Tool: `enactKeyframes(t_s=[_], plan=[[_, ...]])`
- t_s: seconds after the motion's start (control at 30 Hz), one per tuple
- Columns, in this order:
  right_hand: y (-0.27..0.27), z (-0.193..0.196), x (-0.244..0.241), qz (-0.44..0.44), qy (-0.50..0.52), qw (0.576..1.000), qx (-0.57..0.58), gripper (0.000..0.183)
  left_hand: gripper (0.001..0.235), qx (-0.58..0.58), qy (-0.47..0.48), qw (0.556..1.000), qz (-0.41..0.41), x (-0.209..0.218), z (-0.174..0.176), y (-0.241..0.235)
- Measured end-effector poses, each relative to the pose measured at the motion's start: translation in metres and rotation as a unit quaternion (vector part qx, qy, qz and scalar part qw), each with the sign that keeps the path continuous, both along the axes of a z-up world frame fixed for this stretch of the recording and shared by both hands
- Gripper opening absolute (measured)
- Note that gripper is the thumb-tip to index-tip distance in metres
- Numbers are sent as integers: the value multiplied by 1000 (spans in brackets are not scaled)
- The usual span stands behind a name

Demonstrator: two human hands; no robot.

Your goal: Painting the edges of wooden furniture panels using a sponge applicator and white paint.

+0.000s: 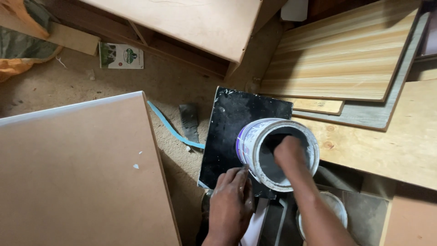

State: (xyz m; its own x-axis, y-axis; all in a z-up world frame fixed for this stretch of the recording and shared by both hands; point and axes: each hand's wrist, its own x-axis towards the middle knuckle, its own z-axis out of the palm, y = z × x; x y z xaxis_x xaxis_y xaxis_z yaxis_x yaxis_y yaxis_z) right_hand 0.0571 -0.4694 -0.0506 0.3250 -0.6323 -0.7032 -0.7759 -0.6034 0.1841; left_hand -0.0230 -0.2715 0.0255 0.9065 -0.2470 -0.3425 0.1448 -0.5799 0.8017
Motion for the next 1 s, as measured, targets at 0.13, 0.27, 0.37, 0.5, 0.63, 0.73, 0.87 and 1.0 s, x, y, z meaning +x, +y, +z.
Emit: enactKeyframes(t_s=[0.13,0.27,0.37,0.5,0.63,0.73,0.87,1.0], plan=[[-7,40,-16,-137,-154,970,128,26,41,-34,17,999,19,-6,-3,0],[-24,42,-37,-330,-246,854,318,25,53,-111,58,991,43,-7,-2,-3],[-21,42,-45,-350,-255,803,409,28,55,-170,97,978,76,-10,-3,-5],[-34,34,-44,-292,-198,836,420,14,51,-242,133,949,151,-14,-2,-8],[-36,43,-38,-340,-140,808,460,39,54,-233,170,943,162,-13,-1,-3],[-25,59,-32,-234,-168,884,367,21,52,-247,172,938,171,-18,-2,-3],[4,83,-21,-158,-138,958,193,19,53,-257,178,933,178,-22,-8,-8],[-6,52,-36,-169,-209,930,250,21,54,-276,204,920,189,-22,-6,-9]])
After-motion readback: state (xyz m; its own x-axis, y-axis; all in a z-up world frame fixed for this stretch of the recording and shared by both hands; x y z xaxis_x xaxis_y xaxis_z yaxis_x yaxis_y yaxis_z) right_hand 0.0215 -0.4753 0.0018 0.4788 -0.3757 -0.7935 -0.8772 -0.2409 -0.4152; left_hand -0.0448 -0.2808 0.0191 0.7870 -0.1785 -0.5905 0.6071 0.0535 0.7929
